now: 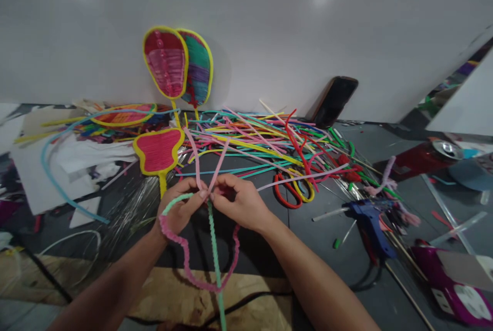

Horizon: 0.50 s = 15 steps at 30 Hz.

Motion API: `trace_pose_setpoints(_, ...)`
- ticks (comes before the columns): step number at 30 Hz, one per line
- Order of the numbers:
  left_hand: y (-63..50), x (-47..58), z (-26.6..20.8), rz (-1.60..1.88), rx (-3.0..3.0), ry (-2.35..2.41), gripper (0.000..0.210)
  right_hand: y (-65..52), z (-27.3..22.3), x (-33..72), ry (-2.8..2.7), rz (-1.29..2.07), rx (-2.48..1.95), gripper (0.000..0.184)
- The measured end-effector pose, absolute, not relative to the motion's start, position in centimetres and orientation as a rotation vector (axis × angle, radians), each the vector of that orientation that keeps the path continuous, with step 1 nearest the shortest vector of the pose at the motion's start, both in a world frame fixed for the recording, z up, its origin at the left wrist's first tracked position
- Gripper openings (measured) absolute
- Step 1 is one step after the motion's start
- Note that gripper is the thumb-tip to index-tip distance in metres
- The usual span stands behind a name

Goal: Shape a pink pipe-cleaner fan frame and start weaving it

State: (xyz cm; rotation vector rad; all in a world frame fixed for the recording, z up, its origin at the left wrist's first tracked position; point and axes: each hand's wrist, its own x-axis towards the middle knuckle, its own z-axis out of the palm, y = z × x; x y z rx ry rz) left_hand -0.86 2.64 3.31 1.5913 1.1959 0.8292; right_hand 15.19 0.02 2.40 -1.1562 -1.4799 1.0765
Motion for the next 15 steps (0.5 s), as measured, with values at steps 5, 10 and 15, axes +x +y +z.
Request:
trace_pose_setpoints(5, 2.55, -1.02, 3.22, 0.777, 1.564, 1.163, 0.014, 0.36, 2.29, 15.62, -1.377, 1.193, -1.073, 0.014)
trace_pose_setpoints(10, 2.5, -0.93, 3.31, 0.8, 1.567, 1.183, 0.012, 0.47, 2.4, 15.84, -1.421, 1.145, -1.112, 0.011)
trace_pose_setpoints(15, 2.6, -0.92, 3.04, 0.798, 1.524, 1.177, 0.013, 0.45, 2.54, 15.87, -1.454, 1.144, -1.099, 0.009)
